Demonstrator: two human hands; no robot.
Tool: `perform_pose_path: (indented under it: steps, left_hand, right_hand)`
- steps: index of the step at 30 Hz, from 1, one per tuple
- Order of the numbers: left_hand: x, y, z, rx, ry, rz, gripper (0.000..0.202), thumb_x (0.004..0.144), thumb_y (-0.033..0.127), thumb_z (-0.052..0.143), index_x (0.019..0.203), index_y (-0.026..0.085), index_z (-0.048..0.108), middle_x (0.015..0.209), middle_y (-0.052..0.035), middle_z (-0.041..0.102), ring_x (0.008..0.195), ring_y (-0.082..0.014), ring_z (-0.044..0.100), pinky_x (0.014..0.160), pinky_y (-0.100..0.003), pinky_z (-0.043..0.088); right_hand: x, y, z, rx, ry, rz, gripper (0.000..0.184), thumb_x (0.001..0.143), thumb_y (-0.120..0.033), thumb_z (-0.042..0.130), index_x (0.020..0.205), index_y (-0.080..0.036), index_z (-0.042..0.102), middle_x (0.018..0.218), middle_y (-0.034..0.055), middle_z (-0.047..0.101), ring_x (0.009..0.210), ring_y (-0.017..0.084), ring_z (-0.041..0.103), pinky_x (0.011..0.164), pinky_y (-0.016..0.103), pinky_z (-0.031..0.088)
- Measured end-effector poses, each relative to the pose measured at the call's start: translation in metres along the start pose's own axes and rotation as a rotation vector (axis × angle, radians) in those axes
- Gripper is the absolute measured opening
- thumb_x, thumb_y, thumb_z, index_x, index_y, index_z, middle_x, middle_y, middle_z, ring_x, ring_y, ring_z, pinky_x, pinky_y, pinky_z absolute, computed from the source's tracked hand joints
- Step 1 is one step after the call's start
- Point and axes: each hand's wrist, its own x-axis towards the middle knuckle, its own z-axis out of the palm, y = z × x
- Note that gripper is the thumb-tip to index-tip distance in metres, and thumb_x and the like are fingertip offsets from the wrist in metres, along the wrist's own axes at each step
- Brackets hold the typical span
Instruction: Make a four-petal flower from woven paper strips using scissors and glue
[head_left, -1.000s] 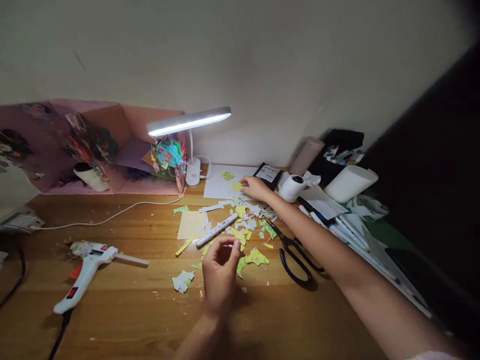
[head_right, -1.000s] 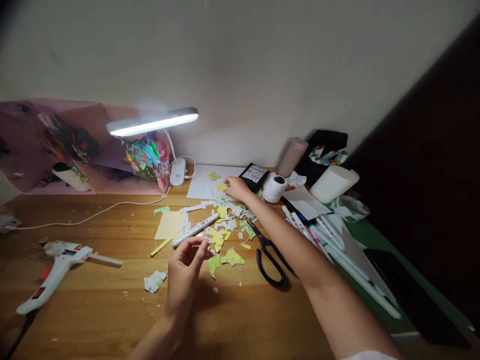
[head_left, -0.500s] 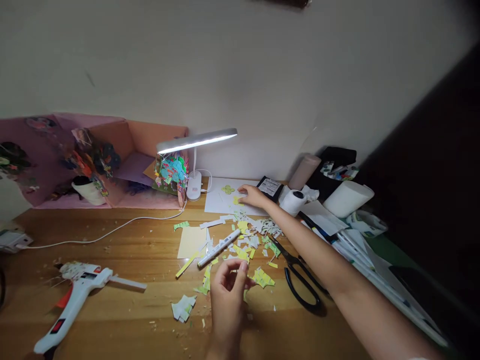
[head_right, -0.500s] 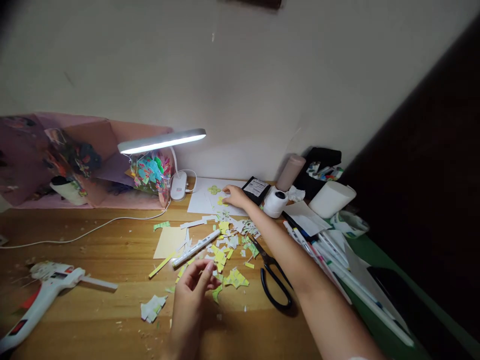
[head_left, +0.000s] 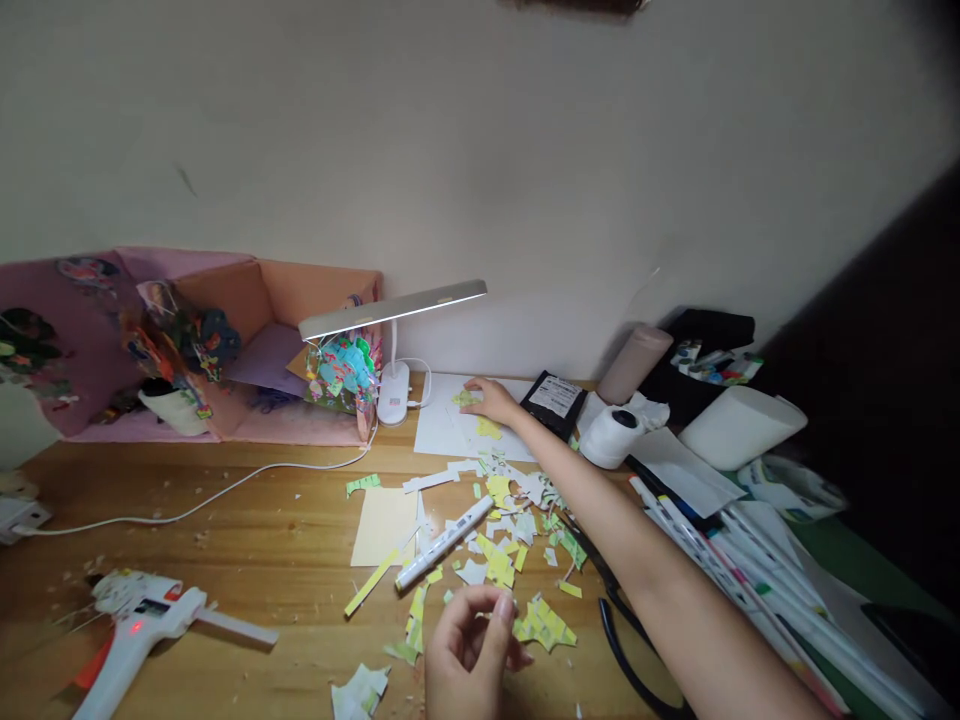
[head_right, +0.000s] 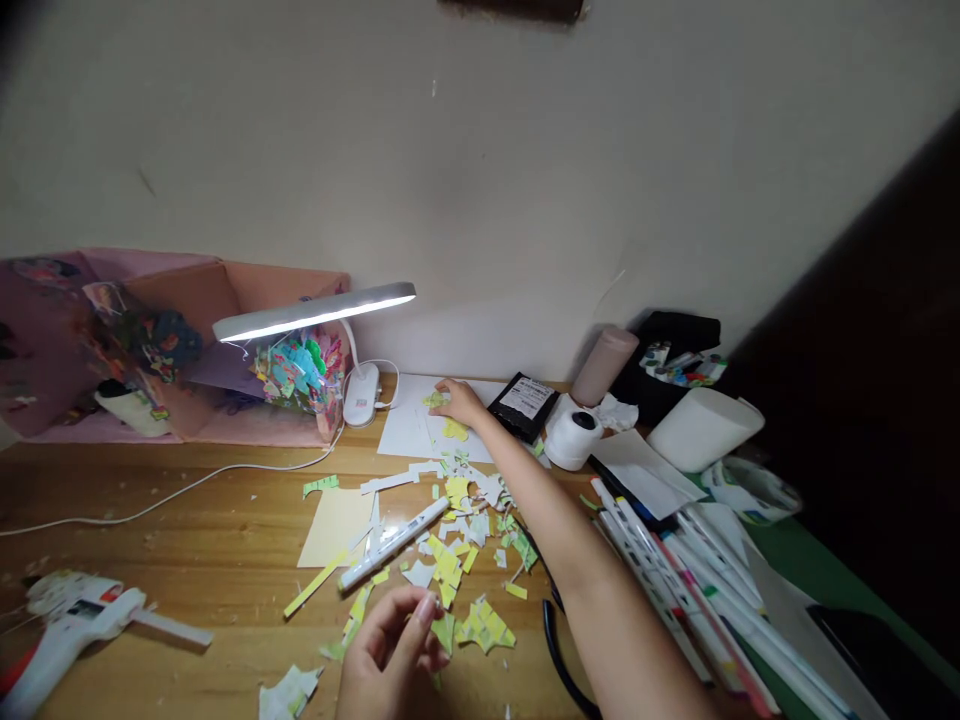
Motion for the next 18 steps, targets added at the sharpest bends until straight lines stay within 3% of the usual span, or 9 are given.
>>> perform_pose_path:
  steps: [8, 11, 14, 18]
  left_hand:
    - [0.003, 0.001, -0.003, -0.016, 0.005, 0.039, 0.044, 0.05, 0.056, 0.078, 0.064, 0.016, 0.065, 0.059, -0.0018, 0.06, 0.045, -0.0119, 0.054, 0.047, -0.023, 0.046]
    - [0.004, 0.005, -0.007, 0.015, -0.008, 0.084, 0.04, 0.056, 0.051, 0.077, 0.069, 0.015, 0.067, 0.062, -0.0015, 0.062, 0.05, -0.012, 0.056, 0.051, -0.021, 0.046]
    - [0.006, 0.011, -0.011, 0.08, -0.052, 0.122, 0.035, 0.063, 0.045, 0.074, 0.075, 0.014, 0.068, 0.064, -0.0018, 0.063, 0.056, -0.0128, 0.059, 0.055, -0.021, 0.047]
    - [0.014, 0.017, -0.017, 0.06, -0.038, 0.27, 0.03, 0.067, 0.038, 0.072, 0.078, 0.011, 0.067, 0.064, -0.0016, 0.062, 0.056, -0.0109, 0.058, 0.056, -0.021, 0.048]
  right_hand:
    - [-0.009, -0.005, -0.006, 0.158, 0.083, -0.058, 0.03, 0.089, -0.03, 0.055, 0.116, -0.017, 0.055, 0.118, 0.008, 0.058, 0.1, 0.022, 0.06, 0.083, 0.044, 0.051]
    - [-0.024, -0.016, -0.018, 0.235, 0.107, -0.091, 0.034, 0.082, -0.027, 0.066, 0.113, -0.016, 0.057, 0.117, 0.009, 0.06, 0.103, 0.023, 0.059, 0.088, 0.045, 0.049]
    - [-0.056, -0.032, -0.033, 0.349, 0.099, -0.111, 0.054, 0.063, -0.023, 0.08, 0.112, -0.016, 0.057, 0.117, 0.0118, 0.062, 0.108, 0.022, 0.058, 0.096, 0.041, 0.045]
    - [-0.131, -0.063, -0.048, 0.548, 0.021, -0.122, 0.061, 0.063, -0.03, 0.078, 0.118, -0.021, 0.052, 0.121, 0.0098, 0.061, 0.107, 0.019, 0.06, 0.097, 0.039, 0.046]
